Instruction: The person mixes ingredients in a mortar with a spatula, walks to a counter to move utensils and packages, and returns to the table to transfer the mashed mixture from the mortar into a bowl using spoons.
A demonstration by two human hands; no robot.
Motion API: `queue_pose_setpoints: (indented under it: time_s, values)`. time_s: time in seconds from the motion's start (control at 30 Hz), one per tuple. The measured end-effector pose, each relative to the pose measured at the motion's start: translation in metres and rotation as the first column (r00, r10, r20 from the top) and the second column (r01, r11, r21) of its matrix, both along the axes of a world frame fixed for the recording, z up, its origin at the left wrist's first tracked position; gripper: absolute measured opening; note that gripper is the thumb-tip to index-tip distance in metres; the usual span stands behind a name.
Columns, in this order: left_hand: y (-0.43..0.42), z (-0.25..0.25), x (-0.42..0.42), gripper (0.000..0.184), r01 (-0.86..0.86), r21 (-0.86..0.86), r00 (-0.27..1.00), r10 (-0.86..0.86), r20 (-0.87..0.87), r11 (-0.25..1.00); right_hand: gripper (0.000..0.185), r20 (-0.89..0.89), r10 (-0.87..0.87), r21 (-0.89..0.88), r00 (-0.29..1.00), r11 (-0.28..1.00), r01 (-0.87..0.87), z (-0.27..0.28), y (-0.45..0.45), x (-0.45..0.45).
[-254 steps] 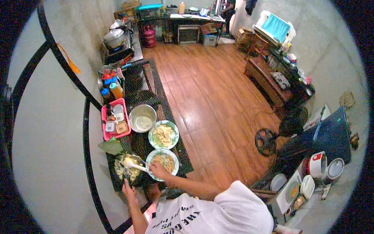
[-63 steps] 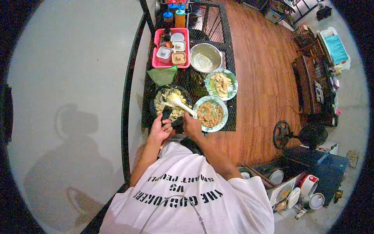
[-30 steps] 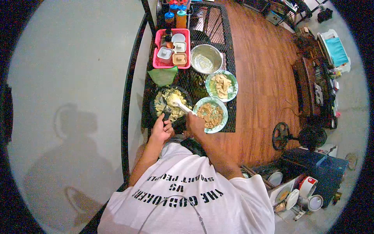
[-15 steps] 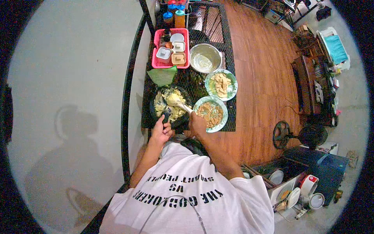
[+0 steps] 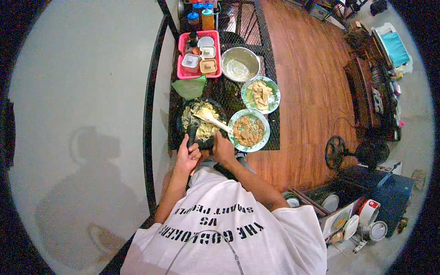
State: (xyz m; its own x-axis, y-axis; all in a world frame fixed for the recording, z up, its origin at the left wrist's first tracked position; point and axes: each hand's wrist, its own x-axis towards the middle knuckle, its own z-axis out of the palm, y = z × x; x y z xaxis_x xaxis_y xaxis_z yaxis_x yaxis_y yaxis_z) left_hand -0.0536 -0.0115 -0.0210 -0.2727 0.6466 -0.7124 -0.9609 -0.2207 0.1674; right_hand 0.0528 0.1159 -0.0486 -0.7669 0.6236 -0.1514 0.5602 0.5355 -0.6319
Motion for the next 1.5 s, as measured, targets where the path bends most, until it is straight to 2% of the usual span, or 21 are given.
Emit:
queue_pose_setpoints:
  time_s: [0.1, 0.17, 0.23, 0.3, 0.37, 0.43, 0.53, 0.6, 0.67, 0.8, 0.83, 0.9, 1.03, 1.07, 1.13, 1.2, 1.27, 1.3, 1.33, 1.4, 1.5]
  values:
    - [0.000, 0.005, 0.001, 0.039, 0.029, 0.052, 0.998, -0.025, -0.064, 0.998, 0.010, 0.061, -0.055, 0.005, 0.997, 0.999, 0.054, 0.000, 0.004, 0.000]
    - [0.002, 0.007, 0.002, 0.039, 0.026, 0.016, 0.999, -0.025, -0.045, 1.000, 0.011, -0.107, -0.024, 0.035, 0.994, 0.999, 0.028, 0.010, -0.001, 0.000]
    - [0.002, 0.007, 0.002, 0.038, 0.037, -0.002, 0.999, -0.037, -0.040, 0.999, 0.011, -0.135, 0.019, 0.041, 0.991, 0.999, -0.014, 0.003, 0.000, 0.003]
    - [0.004, 0.009, 0.003, 0.037, 0.047, 0.002, 0.996, -0.046, -0.076, 0.999, 0.009, 0.020, -0.065, 0.038, 0.998, 0.997, 0.064, 0.000, 0.008, 0.000]
    - [0.005, 0.008, 0.003, 0.036, 0.063, -0.010, 0.995, -0.064, -0.072, 0.998, 0.010, 0.021, -0.078, 0.064, 0.997, 0.995, 0.076, 0.002, 0.009, 0.001]
    - [0.006, 0.010, 0.004, 0.036, 0.059, -0.079, 0.993, -0.067, -0.099, 0.995, 0.011, -0.067, -0.039, 0.059, 0.997, 0.997, 0.043, 0.018, 0.002, 0.001]
    - [0.007, 0.011, 0.004, 0.036, 0.088, -0.098, 0.986, -0.101, -0.136, 0.991, 0.012, 0.047, -0.047, 0.079, 0.998, 0.996, 0.043, 0.001, 0.007, 0.002]
    - [0.006, 0.011, 0.003, 0.036, 0.103, -0.140, 0.979, -0.126, -0.161, 0.985, 0.012, 0.031, -0.067, 0.050, 0.997, 0.997, 0.066, 0.001, 0.009, 0.003]
    - [0.004, 0.011, 0.002, 0.038, 0.099, -0.159, 0.975, -0.127, -0.181, 0.982, 0.014, -0.064, -0.059, 0.048, 0.996, 0.997, 0.062, 0.014, 0.003, 0.003]
    - [0.007, 0.015, 0.000, 0.040, 0.107, -0.234, 0.968, -0.154, -0.196, 0.966, 0.015, -0.010, -0.067, 0.081, 0.998, 0.994, 0.068, -0.005, 0.003, 0.003]
    - [0.006, 0.016, -0.001, 0.040, 0.118, -0.268, 0.966, -0.173, -0.192, 0.956, 0.015, -0.023, -0.110, 0.029, 0.994, 0.993, 0.111, 0.000, 0.003, 0.003]
    - [0.003, 0.015, 0.000, 0.034, 0.099, -0.303, 0.969, -0.160, -0.186, 0.948, 0.017, -0.093, -0.052, 0.032, 0.994, 0.998, 0.055, 0.008, -0.001, 0.002]
    - [0.009, 0.018, 0.000, 0.035, 0.114, -0.237, 0.970, -0.160, -0.183, 0.965, 0.016, 0.000, -0.061, 0.039, 0.998, 0.997, 0.061, -0.011, 0.004, 0.004]
    - [0.007, 0.019, 0.000, 0.035, 0.124, -0.226, 0.969, -0.167, -0.183, 0.966, 0.016, 0.024, -0.117, -0.006, 0.993, 0.993, 0.118, -0.017, 0.004, 0.007]
    - [0.003, 0.017, 0.000, 0.037, 0.130, -0.193, 0.973, -0.163, -0.166, 0.972, 0.015, -0.046, -0.101, -0.004, 0.994, 0.995, 0.101, 0.012, 0.001, 0.005]
    - [0.001, 0.012, 0.000, 0.038, 0.105, -0.188, 0.984, -0.130, -0.122, 0.977, 0.013, -0.054, -0.064, -0.024, 0.996, 0.998, 0.063, 0.006, -0.004, 0.008]
    - [0.005, 0.009, -0.002, 0.040, 0.090, -0.126, 0.991, -0.101, -0.085, 0.988, 0.015, 0.062, -0.067, 0.042, 0.996, 0.997, 0.065, -0.017, 0.002, 0.011]
    - [0.006, 0.012, -0.002, 0.040, 0.092, -0.122, 0.991, -0.103, -0.088, 0.988, 0.009, 0.092, -0.071, 0.039, 0.993, 0.997, 0.068, -0.014, 0.006, 0.013]
    - [0.007, 0.016, -0.003, 0.039, 0.092, -0.121, 0.992, -0.101, -0.075, 0.988, 0.009, 0.089, -0.074, 0.040, 0.993, 0.997, 0.071, -0.004, 0.007, 0.011]
    - [0.004, 0.013, -0.003, 0.039, 0.078, -0.104, 0.996, -0.081, -0.022, 0.991, 0.009, -0.057, -0.030, 0.072, 0.998, 0.997, 0.034, 0.010, 0.004, 0.014]
    - [0.003, 0.013, -0.002, 0.040, 0.067, -0.028, 0.997, -0.067, -0.024, 0.997, 0.009, 0.057, -0.024, 0.052, 0.998, 0.998, 0.021, -0.001, 0.009, 0.016]
